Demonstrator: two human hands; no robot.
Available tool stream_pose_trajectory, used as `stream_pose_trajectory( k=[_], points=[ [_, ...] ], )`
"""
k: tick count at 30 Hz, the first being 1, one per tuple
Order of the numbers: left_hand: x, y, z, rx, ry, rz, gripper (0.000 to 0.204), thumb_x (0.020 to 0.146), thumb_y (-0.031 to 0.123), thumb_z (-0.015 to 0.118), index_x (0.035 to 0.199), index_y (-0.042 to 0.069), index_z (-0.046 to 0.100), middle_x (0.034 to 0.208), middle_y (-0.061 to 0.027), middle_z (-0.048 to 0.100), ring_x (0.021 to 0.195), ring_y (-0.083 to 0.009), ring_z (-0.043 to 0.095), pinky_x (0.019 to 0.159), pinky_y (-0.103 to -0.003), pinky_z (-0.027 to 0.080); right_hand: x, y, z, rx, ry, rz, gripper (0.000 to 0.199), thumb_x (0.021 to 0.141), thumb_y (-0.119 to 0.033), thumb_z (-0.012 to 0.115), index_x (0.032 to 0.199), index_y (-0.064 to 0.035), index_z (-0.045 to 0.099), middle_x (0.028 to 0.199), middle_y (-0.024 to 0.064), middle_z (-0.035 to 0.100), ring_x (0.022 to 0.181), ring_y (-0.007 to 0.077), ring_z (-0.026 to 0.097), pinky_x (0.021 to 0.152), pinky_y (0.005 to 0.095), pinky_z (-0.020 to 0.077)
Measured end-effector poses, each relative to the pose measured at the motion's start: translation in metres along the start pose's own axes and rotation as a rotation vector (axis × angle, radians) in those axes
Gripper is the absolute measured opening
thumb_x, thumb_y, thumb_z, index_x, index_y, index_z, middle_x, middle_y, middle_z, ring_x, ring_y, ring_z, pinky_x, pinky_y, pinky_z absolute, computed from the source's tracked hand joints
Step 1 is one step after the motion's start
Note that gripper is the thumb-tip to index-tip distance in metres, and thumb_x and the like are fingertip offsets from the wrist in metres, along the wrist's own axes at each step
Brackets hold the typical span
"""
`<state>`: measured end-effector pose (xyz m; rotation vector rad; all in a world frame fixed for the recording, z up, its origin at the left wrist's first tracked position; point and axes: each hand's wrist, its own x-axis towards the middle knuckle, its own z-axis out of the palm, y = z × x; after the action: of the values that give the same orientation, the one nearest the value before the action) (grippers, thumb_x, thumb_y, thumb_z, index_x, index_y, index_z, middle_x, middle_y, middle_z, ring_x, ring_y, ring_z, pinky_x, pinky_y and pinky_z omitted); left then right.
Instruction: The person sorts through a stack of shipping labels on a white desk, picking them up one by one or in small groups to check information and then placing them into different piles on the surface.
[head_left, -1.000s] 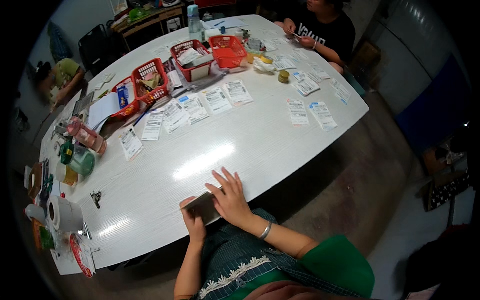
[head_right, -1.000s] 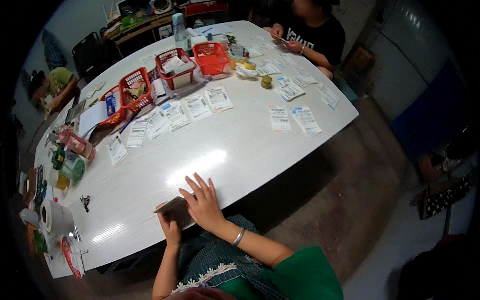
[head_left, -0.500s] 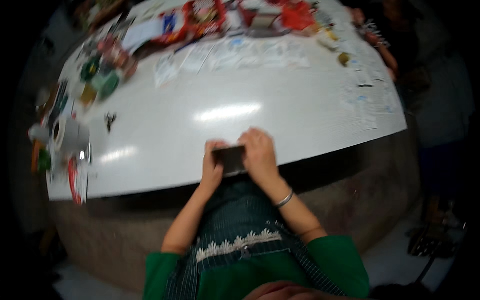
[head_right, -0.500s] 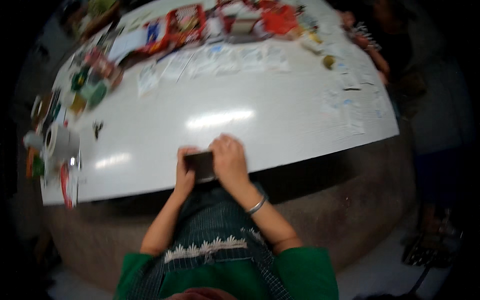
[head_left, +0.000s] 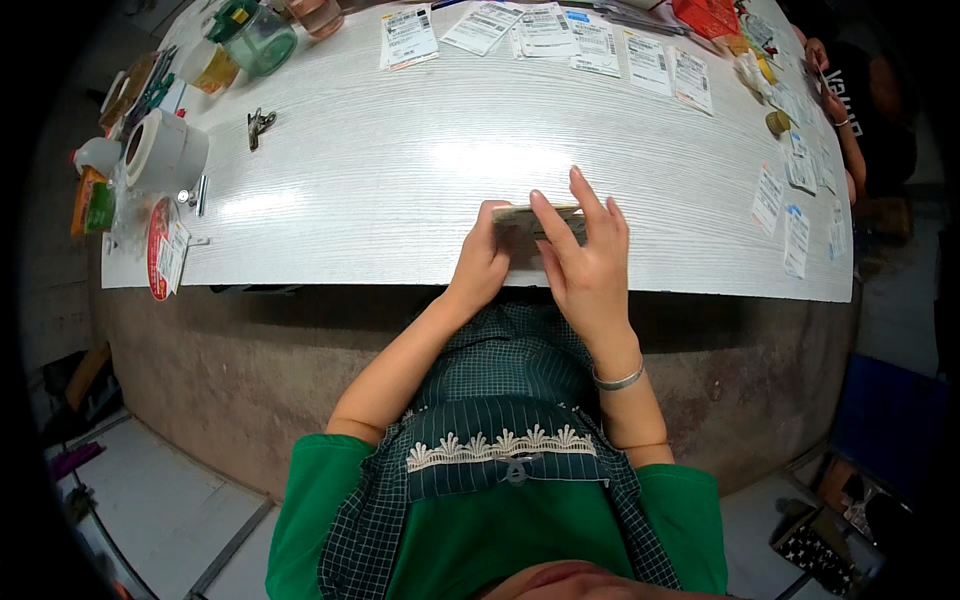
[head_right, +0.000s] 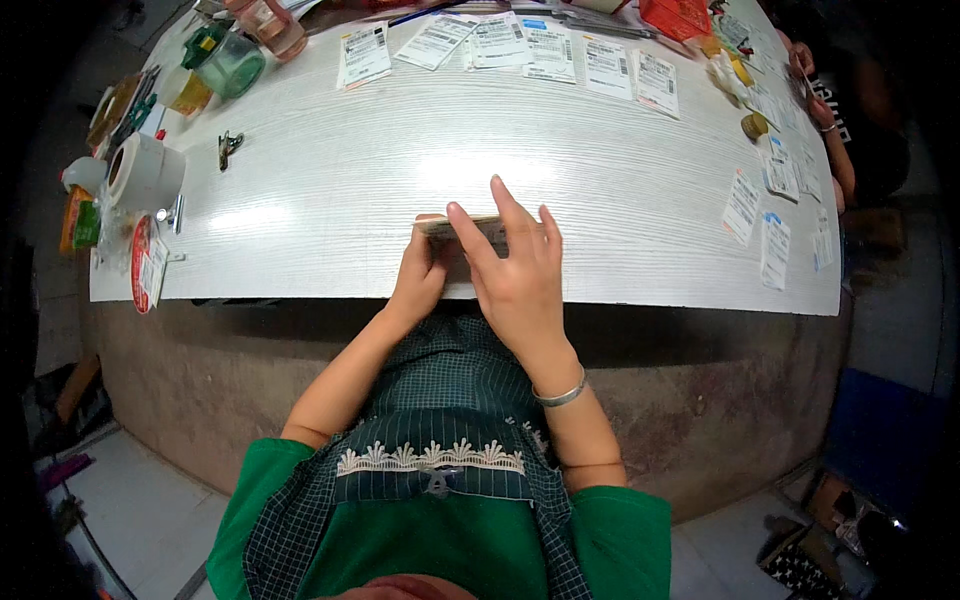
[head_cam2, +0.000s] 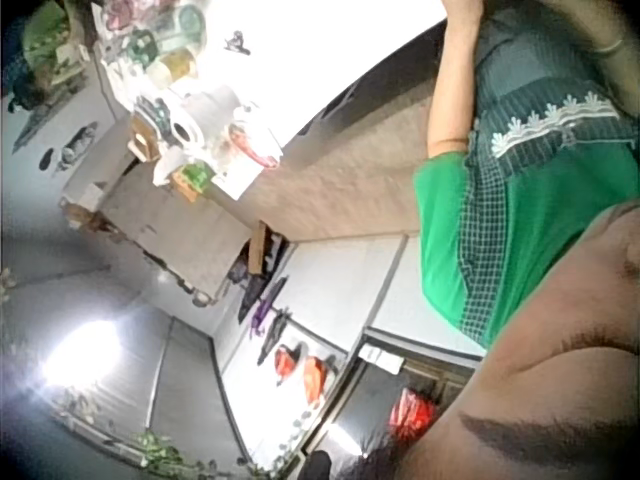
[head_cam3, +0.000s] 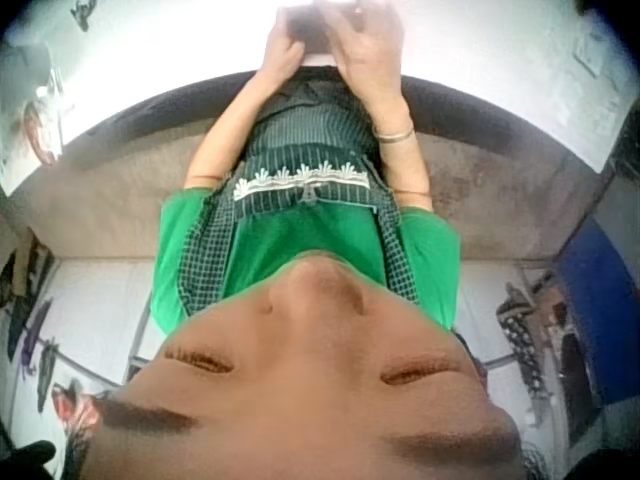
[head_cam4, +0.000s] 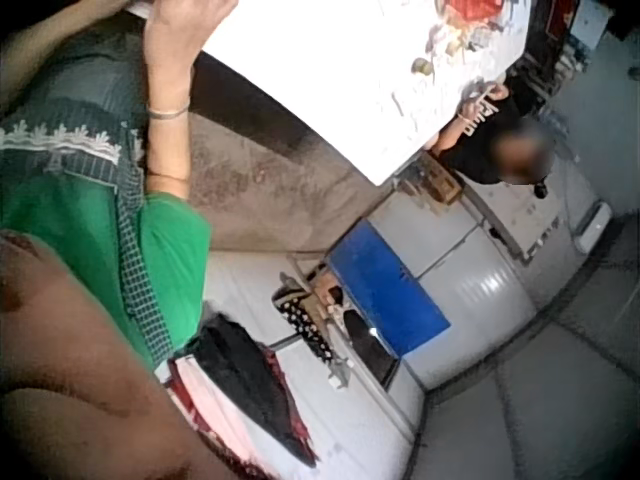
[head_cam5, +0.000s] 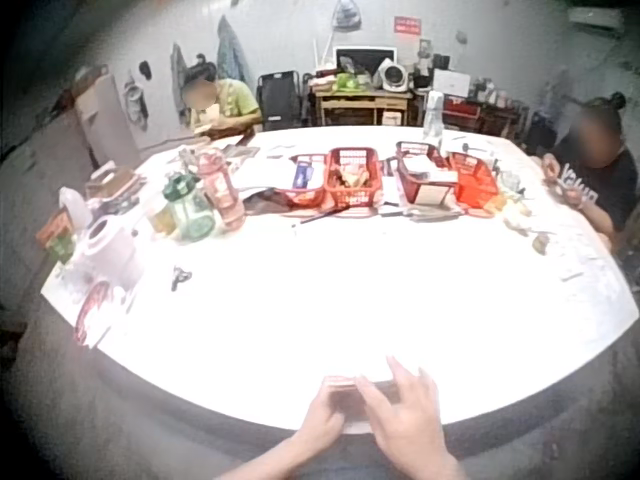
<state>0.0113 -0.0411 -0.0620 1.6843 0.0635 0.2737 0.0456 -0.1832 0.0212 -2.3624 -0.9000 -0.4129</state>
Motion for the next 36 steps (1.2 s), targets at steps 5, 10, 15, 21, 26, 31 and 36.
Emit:
stream_pose_trajectory(
  k=[5, 10, 15, 21, 26, 31, 36],
  points=[
    [-0.003, -0.004, -0.002, 0.061, -0.001, -0.034, 0.03, 0.081, -0.008, 0.04, 0.109, 0.003, 0.039, 0.094, -0.019, 0.055, 0.087, -0.032, 0.057, 0.077, -0.036, 0.045, -0.003, 0.002, -0.003, 0.008, 0.031, -0.026, 0.061, 0.074, -0.008, 0.066, 0.131, -0.0177, 0.046, 0.138, 0.0153, 0.037, 0.122, 0.029, 0.043, 0.105, 0.0502, 0.0241],
    [0.001, 0.007, -0.006, 0.118, -0.055, -0.008, 0.032, 0.08, -0.007, 0.039, 0.111, 0.001, 0.037, 0.096, -0.02, 0.055, 0.09, -0.0319, 0.056, 0.079, -0.037, 0.044, -0.006, 0.031, 0.003, 0.219, 0.191, 0.248, 0.072, 0.074, -0.005, 0.065, 0.138, -0.0119, 0.033, 0.141, 0.0152, 0.033, 0.126, 0.0298, 0.038, 0.105, 0.044, 0.0264],
    [0.002, -0.002, -0.004, 0.074, 0.036, -0.007, 0.026, 0.085, -0.001, 0.043, 0.111, -0.003, 0.038, 0.099, -0.0228, 0.055, 0.093, -0.0343, 0.056, 0.083, -0.039, 0.044, -0.021, 0.049, 0.032, 0.855, -0.003, 0.53, 0.044, 0.082, -0.005, 0.06, 0.123, -0.0058, 0.046, 0.103, 0.0066, 0.061, 0.097, 0.0151, 0.056, 0.089, 0.0303, 0.0421],
    [0.016, 0.022, -0.029, 0.031, -0.118, -0.338, 0.033, 0.09, 0.005, 0.044, 0.121, -0.004, 0.036, 0.108, -0.0225, 0.056, 0.101, -0.0266, 0.057, 0.086, -0.035, 0.046, -0.019, 0.041, 0.037, 1.037, -0.072, 0.704, 0.027, 0.088, -0.008, 0.056, 0.114, -0.0032, 0.053, 0.09, 0.0081, 0.063, 0.077, 0.0092, 0.059, 0.066, 0.0217, 0.0481],
    [0.01, 0.059, -0.045, -0.325, -0.199, -0.558, 0.047, 0.089, 0.005, 0.045, 0.132, -0.006, 0.03, 0.124, -0.0204, 0.048, 0.113, -0.0237, 0.051, 0.095, -0.033, 0.042, -0.009, 0.02, 0.012, 1.145, -0.125, 0.729, 0.027, 0.087, -0.007, 0.058, 0.113, -0.0029, 0.053, 0.09, 0.0088, 0.063, 0.078, 0.0088, 0.06, 0.066, 0.0213, 0.0488],
    [0.002, 0.06, -0.052, -0.409, -0.183, -0.567, 0.051, 0.089, 0.007, 0.045, 0.134, -0.006, 0.026, 0.127, -0.0204, 0.046, 0.117, -0.0233, 0.048, 0.096, -0.033, 0.042, -0.002, 0.003, 0.007, 0.99, -0.129, 0.699, 0.031, 0.082, -0.004, 0.062, 0.111, -0.0023, 0.053, 0.091, 0.0111, 0.065, 0.079, 0.012, 0.064, 0.064, 0.0226, 0.0523],
    [-0.004, 0.059, -0.056, -0.459, -0.107, -0.502, 0.053, 0.089, 0.012, 0.05, 0.135, -0.003, 0.028, 0.125, -0.0163, 0.05, 0.113, -0.0197, 0.051, 0.095, -0.032, 0.042, 0.002, -0.001, 0.013, 0.941, -0.117, 0.629, 0.029, 0.082, -0.005, 0.062, 0.109, -0.0027, 0.054, 0.09, 0.0121, 0.065, 0.079, 0.0122, 0.064, 0.063, 0.0225, 0.0516]
  ],
)
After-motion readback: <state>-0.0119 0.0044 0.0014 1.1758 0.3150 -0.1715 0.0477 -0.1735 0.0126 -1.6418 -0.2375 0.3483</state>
